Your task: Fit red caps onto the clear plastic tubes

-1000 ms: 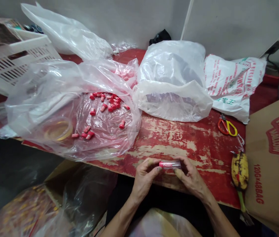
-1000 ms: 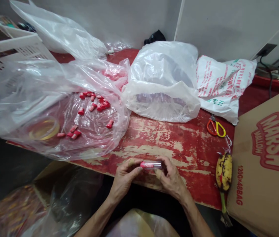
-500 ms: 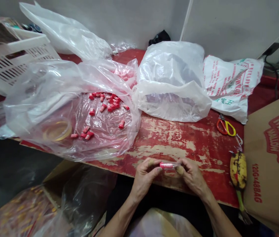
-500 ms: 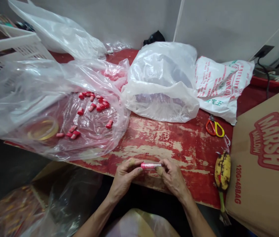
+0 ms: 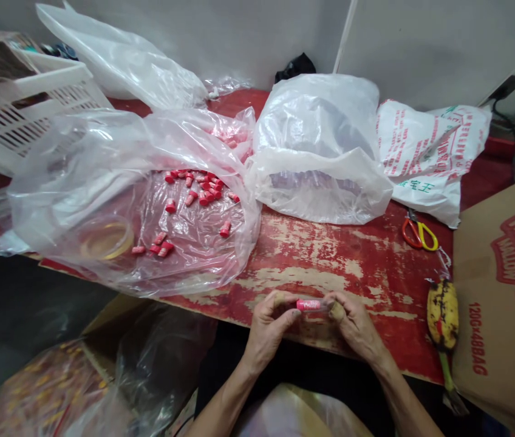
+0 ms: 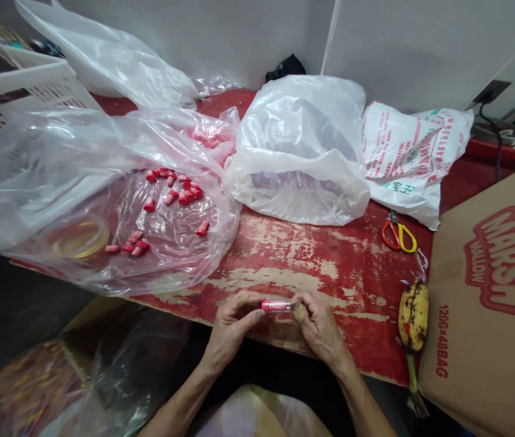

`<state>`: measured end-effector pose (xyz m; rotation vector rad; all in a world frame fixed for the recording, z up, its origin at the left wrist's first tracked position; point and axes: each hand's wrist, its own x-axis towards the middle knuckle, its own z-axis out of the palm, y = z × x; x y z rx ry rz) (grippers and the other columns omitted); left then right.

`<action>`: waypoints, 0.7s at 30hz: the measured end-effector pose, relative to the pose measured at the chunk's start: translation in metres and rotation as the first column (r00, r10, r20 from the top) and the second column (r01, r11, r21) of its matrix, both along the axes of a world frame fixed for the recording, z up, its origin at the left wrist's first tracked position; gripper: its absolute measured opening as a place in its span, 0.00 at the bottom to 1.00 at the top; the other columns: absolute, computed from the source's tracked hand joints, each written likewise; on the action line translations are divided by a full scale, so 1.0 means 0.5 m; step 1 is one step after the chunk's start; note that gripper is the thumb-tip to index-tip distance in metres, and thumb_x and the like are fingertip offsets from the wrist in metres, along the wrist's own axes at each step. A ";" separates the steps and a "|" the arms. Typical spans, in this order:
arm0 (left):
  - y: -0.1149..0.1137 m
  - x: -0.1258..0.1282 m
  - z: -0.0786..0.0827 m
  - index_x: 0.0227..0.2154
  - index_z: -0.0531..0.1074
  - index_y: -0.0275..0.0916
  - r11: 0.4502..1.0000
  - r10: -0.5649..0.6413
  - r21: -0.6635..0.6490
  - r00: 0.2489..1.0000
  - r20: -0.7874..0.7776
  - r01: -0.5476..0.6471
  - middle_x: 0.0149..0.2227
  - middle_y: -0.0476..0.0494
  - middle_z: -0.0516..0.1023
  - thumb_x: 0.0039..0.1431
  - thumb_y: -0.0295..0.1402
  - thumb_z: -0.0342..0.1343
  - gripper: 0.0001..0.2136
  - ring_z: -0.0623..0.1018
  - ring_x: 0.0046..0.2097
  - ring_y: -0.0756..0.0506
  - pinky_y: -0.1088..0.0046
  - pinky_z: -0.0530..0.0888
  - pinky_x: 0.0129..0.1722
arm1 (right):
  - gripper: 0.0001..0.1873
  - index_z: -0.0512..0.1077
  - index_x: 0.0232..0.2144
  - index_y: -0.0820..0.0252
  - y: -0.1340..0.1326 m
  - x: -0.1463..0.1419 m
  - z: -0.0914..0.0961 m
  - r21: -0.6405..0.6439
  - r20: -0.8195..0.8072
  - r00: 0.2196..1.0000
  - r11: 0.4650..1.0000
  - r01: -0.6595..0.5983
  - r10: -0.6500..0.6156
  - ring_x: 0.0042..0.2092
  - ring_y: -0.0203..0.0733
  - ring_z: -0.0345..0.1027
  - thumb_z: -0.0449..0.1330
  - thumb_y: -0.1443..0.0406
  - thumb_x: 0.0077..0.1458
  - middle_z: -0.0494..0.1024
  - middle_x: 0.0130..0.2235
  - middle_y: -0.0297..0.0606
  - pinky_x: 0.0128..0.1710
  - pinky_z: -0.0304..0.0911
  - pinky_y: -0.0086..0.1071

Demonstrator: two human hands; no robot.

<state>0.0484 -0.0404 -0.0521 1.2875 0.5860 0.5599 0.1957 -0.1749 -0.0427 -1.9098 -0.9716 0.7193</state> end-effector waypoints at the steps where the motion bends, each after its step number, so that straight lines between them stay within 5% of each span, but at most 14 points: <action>1: 0.001 0.000 0.001 0.33 0.78 0.40 1.000 0.012 -0.012 1.000 0.011 -0.012 0.34 0.46 0.74 0.50 0.32 0.63 0.06 0.74 0.37 0.48 0.76 0.73 0.36 | 0.17 0.68 0.39 0.58 -0.001 -0.001 0.003 0.006 -0.013 1.000 1.000 -0.009 0.009 0.30 0.39 0.61 0.50 0.53 0.59 0.70 0.30 0.35 0.27 0.55 0.30; 3: 0.001 0.001 0.002 0.32 0.78 0.40 0.998 0.017 -0.053 1.000 0.017 -0.016 0.34 0.47 0.74 0.50 0.32 0.63 0.06 0.74 0.36 0.48 0.75 0.73 0.35 | 0.18 0.66 0.46 0.58 -0.002 -0.003 0.009 0.011 -0.010 1.000 1.000 -0.029 0.029 0.32 0.39 0.63 0.52 0.55 0.58 0.71 0.34 0.36 0.28 0.56 0.29; 7: -0.004 0.000 -0.001 0.33 0.78 0.40 0.994 -0.026 -0.108 0.999 -0.019 0.024 0.34 0.46 0.74 0.50 0.34 0.62 0.07 0.75 0.34 0.47 0.73 0.75 0.32 | 0.21 0.66 0.23 0.59 -0.001 -0.001 0.005 -0.010 0.077 0.997 1.000 -0.007 0.008 0.24 0.36 0.56 0.48 0.52 0.60 0.65 0.22 0.32 0.24 0.50 0.29; 9: -0.006 -0.001 -0.002 0.33 0.78 0.40 0.996 -0.025 -0.090 0.999 -0.030 0.023 0.35 0.46 0.74 0.50 0.34 0.63 0.07 0.75 0.36 0.47 0.73 0.75 0.34 | 0.24 0.64 0.20 0.58 -0.001 0.001 0.001 -0.002 0.090 0.996 1.000 0.015 -0.015 0.23 0.36 0.55 0.46 0.51 0.60 0.63 0.20 0.31 0.23 0.49 0.29; 14: -0.003 0.000 -0.001 0.33 0.77 0.41 0.992 -0.001 -0.130 0.999 -0.036 -0.004 0.34 0.48 0.73 0.51 0.34 0.62 0.06 0.75 0.33 0.49 0.76 0.74 0.32 | 0.17 0.66 0.45 0.57 -0.008 0.004 0.006 0.029 0.031 0.998 0.998 -0.050 0.050 0.36 0.40 0.65 0.53 0.55 0.57 0.72 0.38 0.38 0.33 0.59 0.30; 17: -0.004 0.002 0.000 0.32 0.77 0.40 0.990 -0.001 -0.144 1.000 -0.027 -0.003 0.33 0.48 0.73 0.50 0.35 0.63 0.06 0.75 0.32 0.50 0.77 0.74 0.31 | 0.14 0.68 0.36 0.58 -0.009 0.004 0.005 0.003 0.060 0.994 0.996 -0.086 0.086 0.33 0.39 0.63 0.50 0.55 0.60 0.71 0.31 0.35 0.31 0.57 0.29; 21: -0.010 0.005 0.001 0.33 0.75 0.37 0.963 -0.022 -0.270 0.999 -0.039 0.011 0.26 0.49 0.74 0.50 0.37 0.62 0.10 0.74 0.26 0.51 0.77 0.73 0.26 | 0.23 0.65 0.24 0.58 -0.004 0.002 -0.009 0.014 0.091 0.995 0.999 -0.045 0.044 0.24 0.35 0.57 0.44 0.50 0.62 0.63 0.21 0.31 0.24 0.51 0.28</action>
